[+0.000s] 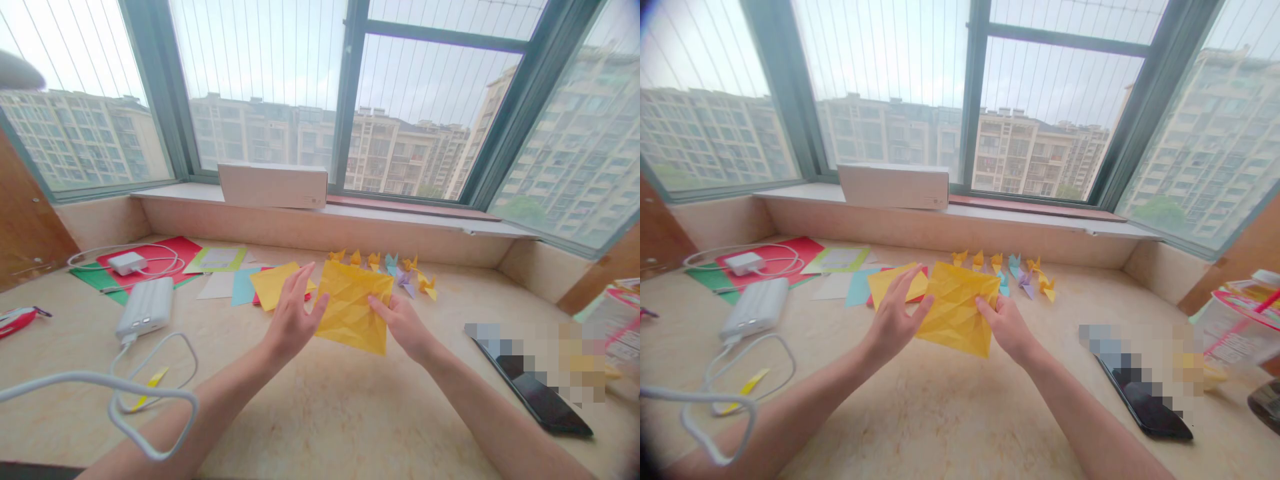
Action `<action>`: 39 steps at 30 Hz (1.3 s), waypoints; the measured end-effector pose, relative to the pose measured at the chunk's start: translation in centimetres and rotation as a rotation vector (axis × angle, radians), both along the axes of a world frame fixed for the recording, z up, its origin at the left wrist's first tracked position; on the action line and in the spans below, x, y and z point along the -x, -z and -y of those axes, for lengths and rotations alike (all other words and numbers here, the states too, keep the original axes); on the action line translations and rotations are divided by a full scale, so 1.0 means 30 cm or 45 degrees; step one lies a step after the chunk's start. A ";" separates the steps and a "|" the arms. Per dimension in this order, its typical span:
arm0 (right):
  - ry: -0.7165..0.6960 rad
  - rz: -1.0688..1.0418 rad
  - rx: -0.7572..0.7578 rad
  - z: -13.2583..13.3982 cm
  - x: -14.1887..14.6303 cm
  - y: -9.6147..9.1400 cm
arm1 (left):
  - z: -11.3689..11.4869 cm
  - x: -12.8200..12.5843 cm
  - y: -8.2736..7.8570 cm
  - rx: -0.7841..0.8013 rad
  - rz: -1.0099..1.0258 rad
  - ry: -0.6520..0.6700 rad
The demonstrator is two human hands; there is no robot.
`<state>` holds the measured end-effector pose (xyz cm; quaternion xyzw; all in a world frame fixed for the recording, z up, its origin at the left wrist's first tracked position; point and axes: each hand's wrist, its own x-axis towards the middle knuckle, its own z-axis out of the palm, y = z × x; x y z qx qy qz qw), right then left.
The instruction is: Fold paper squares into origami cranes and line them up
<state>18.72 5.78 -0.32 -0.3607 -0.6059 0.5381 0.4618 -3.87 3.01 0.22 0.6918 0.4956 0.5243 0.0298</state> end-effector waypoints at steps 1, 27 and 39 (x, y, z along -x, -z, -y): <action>-0.009 -0.012 0.003 -0.002 -0.004 -0.003 | -0.011 0.003 0.003 0.105 0.127 0.032; 0.036 0.261 -0.200 -0.046 -0.132 0.044 | -0.009 -0.034 -0.005 0.794 0.936 0.570; 0.175 0.676 -0.791 -0.013 -0.081 0.034 | -0.019 -0.014 0.016 0.634 0.361 0.168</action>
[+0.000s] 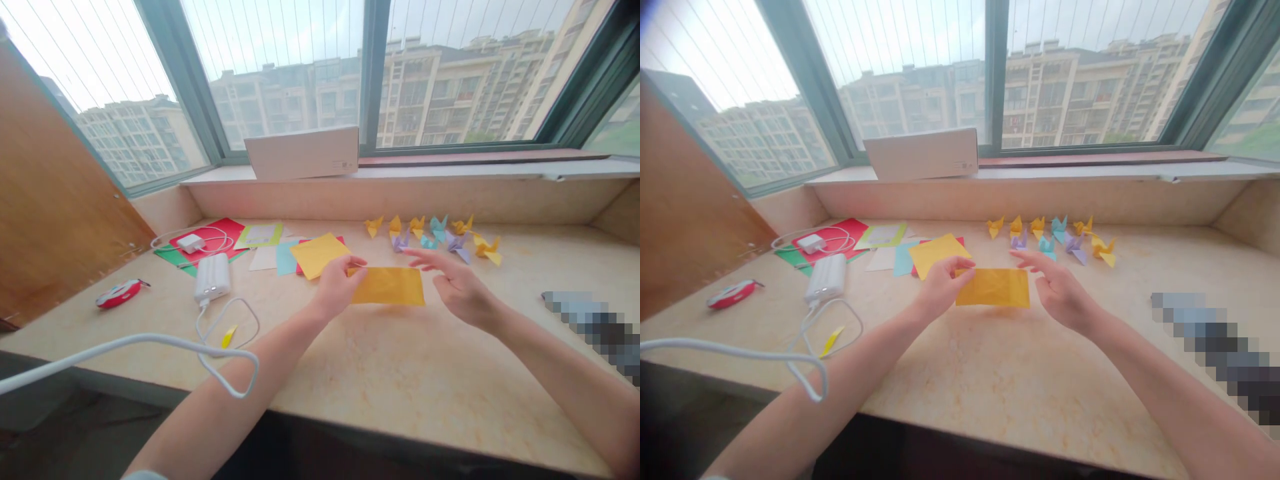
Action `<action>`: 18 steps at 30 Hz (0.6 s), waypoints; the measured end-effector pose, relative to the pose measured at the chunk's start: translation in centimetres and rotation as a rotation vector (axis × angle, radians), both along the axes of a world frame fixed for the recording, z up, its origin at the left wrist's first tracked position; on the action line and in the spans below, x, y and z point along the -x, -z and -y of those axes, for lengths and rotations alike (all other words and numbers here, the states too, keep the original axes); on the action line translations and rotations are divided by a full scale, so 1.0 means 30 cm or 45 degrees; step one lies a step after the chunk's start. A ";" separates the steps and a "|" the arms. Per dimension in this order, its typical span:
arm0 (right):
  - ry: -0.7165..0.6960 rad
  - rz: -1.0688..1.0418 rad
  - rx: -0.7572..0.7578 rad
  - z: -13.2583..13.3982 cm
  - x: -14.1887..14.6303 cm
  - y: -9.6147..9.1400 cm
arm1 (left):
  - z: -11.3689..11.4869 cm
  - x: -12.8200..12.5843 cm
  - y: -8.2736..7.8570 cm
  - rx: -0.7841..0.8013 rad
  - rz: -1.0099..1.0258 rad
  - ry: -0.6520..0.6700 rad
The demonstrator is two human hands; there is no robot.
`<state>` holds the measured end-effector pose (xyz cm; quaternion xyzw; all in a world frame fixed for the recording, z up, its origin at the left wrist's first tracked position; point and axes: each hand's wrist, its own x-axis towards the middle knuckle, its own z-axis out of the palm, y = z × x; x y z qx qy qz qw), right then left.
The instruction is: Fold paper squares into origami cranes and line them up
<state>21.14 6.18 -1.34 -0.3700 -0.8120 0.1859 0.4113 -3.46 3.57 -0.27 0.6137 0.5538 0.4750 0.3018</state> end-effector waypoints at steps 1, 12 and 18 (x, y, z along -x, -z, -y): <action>0.023 -0.020 -0.036 0.004 0.002 -0.008 | 0.003 0.000 -0.004 -0.021 -0.025 0.001; -0.139 0.118 0.043 0.068 0.069 -0.038 | 0.059 -0.052 0.007 -0.089 0.227 0.399; -0.148 -0.398 0.555 0.088 0.102 -0.049 | 0.050 -0.046 -0.012 0.134 0.487 0.512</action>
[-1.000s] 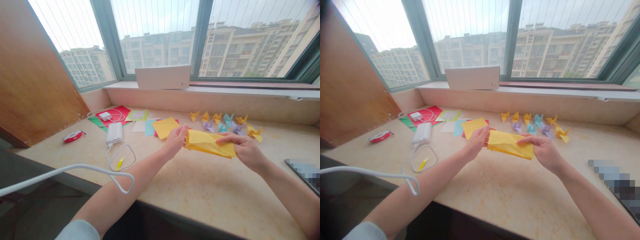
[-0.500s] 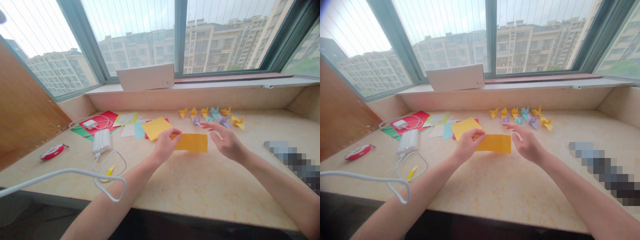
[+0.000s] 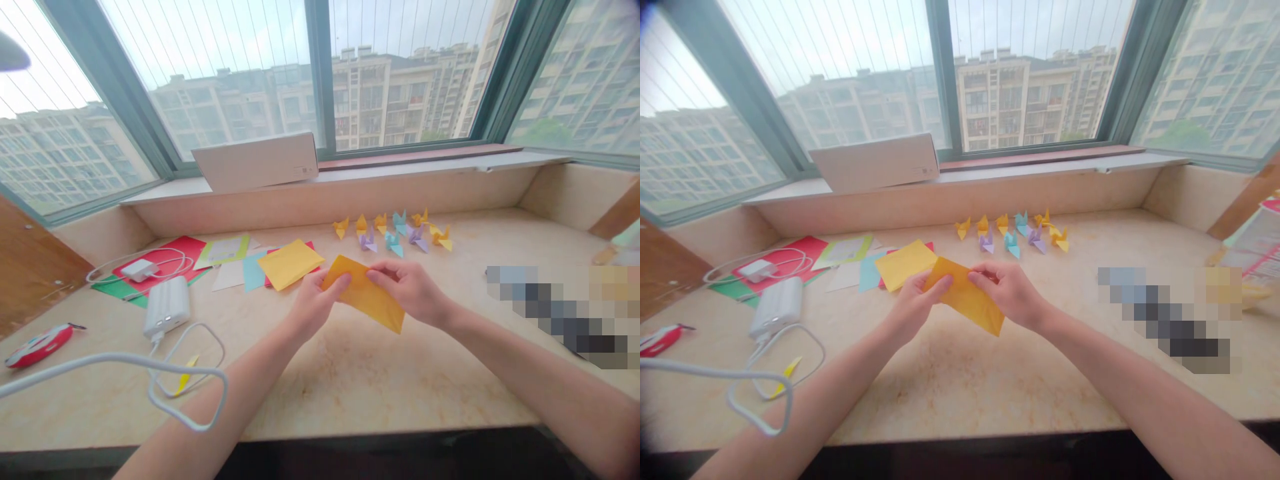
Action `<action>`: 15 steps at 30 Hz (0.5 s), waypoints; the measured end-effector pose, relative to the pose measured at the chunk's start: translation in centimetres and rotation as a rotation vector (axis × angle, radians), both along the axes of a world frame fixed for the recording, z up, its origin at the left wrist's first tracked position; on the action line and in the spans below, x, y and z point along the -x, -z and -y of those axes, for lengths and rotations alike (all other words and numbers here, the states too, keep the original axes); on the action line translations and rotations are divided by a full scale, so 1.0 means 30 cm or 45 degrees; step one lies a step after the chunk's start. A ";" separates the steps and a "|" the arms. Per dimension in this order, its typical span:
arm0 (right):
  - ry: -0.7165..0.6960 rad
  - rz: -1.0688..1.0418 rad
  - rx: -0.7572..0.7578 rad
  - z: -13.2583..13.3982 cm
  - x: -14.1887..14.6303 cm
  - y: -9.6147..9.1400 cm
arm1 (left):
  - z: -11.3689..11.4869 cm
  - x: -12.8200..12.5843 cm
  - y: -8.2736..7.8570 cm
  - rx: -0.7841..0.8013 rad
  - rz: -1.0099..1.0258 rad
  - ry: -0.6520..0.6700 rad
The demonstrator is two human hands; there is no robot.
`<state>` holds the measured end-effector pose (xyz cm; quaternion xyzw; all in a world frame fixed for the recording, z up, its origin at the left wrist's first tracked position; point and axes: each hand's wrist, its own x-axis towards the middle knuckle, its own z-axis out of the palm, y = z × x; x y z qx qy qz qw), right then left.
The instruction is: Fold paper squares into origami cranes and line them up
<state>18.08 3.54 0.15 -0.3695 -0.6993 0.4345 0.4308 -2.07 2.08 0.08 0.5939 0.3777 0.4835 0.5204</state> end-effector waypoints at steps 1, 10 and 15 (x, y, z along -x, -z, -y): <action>-0.009 -0.027 0.048 0.002 0.002 -0.002 | -0.001 0.001 -0.002 0.027 0.010 0.003; 0.001 -0.341 0.281 0.005 0.018 -0.013 | 0.007 0.007 -0.026 0.122 0.111 0.168; -0.125 -0.328 0.341 0.008 0.021 0.005 | 0.004 -0.002 -0.009 0.089 0.023 0.063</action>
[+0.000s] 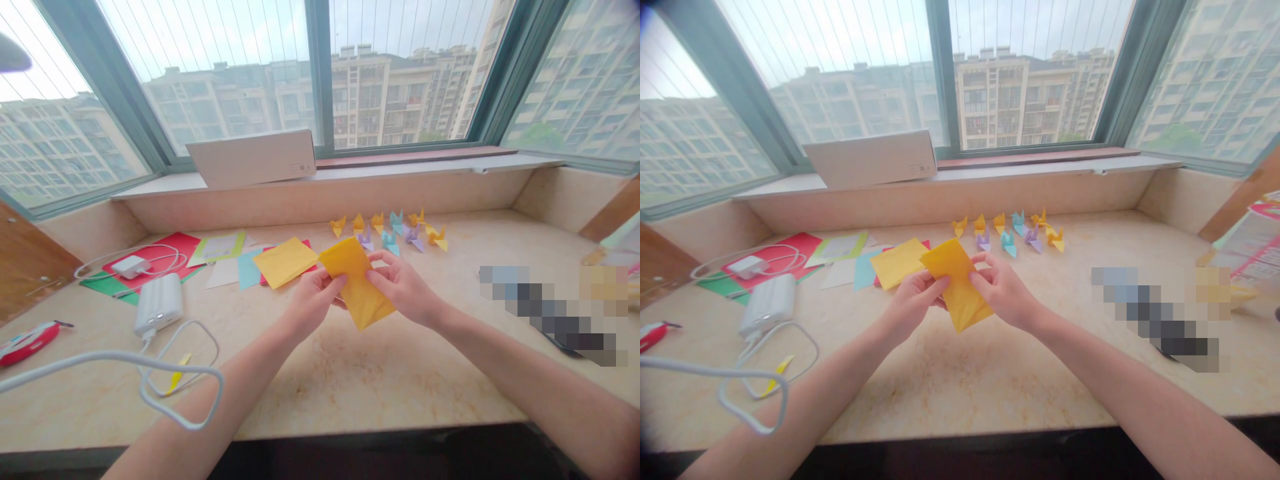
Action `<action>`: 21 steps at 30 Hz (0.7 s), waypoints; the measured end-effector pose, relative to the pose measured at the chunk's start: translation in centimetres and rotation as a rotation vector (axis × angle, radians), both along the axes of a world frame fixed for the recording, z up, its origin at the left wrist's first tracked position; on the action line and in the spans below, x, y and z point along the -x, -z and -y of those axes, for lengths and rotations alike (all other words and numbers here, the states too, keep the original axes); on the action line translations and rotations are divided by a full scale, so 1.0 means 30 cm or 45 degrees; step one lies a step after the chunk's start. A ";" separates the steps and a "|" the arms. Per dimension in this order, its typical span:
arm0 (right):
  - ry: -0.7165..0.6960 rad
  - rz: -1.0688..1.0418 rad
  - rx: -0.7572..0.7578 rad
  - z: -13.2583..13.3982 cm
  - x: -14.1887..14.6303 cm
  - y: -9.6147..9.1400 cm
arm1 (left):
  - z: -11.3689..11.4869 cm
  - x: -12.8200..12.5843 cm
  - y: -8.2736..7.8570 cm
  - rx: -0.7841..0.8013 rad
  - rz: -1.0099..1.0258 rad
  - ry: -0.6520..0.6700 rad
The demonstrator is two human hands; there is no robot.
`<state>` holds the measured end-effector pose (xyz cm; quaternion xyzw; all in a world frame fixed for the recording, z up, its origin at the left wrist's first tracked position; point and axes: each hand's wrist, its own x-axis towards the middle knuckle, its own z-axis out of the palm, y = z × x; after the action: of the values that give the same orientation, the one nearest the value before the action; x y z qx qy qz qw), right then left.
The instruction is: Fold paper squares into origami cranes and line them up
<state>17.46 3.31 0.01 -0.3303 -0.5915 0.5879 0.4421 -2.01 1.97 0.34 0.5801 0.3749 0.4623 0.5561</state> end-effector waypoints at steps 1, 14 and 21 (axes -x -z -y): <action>-0.014 -0.003 -0.011 -0.001 -0.001 0.003 | -0.001 0.000 0.001 -0.013 -0.001 -0.041; -0.007 -0.039 0.045 -0.001 -0.005 -0.034 | 0.018 0.004 -0.014 -0.169 -0.016 -0.100; 0.091 -0.099 0.120 -0.011 -0.008 -0.031 | 0.017 0.002 -0.006 -0.511 -0.288 -0.333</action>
<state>17.69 3.64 0.95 -0.3486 -0.5333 0.6113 0.4694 -2.07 1.45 0.52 0.6732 0.4073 0.5278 0.3200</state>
